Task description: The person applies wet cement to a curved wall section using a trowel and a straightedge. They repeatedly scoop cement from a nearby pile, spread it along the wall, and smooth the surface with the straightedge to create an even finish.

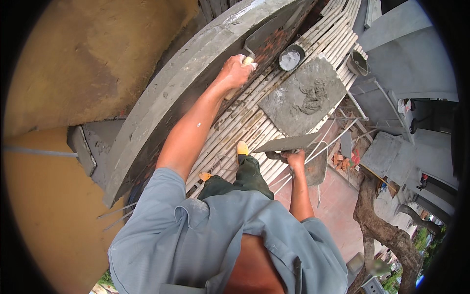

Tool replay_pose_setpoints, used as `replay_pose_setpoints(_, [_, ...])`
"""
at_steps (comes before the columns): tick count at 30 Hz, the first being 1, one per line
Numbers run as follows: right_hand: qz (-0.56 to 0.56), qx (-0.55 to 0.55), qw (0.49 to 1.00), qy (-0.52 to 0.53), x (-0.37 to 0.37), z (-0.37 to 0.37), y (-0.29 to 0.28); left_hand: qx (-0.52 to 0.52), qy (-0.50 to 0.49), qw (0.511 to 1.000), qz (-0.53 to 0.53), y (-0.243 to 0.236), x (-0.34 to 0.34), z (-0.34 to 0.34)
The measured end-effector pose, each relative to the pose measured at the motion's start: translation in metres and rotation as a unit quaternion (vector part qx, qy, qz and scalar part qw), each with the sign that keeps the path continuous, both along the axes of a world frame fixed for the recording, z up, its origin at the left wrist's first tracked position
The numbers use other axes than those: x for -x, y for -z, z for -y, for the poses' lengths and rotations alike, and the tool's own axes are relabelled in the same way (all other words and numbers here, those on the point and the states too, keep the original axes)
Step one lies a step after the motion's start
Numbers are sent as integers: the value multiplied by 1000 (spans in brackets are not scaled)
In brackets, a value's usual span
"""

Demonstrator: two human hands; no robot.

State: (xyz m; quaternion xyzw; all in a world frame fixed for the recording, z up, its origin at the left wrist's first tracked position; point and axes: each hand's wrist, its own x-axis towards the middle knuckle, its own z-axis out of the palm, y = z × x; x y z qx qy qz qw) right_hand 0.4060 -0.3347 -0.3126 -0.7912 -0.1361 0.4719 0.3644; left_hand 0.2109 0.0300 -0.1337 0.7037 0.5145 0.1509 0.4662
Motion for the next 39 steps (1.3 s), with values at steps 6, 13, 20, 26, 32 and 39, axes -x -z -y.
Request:
replay_pose_setpoints(6, [76,23,996,-41,-33,-78,-29,-105,-23,994,21,-81,95,91])
replay_pose_setpoints(13, [105,-41,977,-179,-58,-257,-109,-54,-235,970,28,-150,257,176])
replay_pose_setpoints(20, [135,-55,949,-279,-4,-377,-155,-101,-447,885,80,-168,371,261])
replay_pose_setpoints(26, [97,-75,950,-288,73,-359,-162,-136,-500,854,47,-172,443,317])
replay_pose_setpoints(32, [114,-117,928,-334,173,-294,-166,-156,-533,828,80,-175,496,353])
replay_pose_setpoints(39, [132,-134,907,-377,298,-219,-182,-164,-548,812,121,-173,556,389])
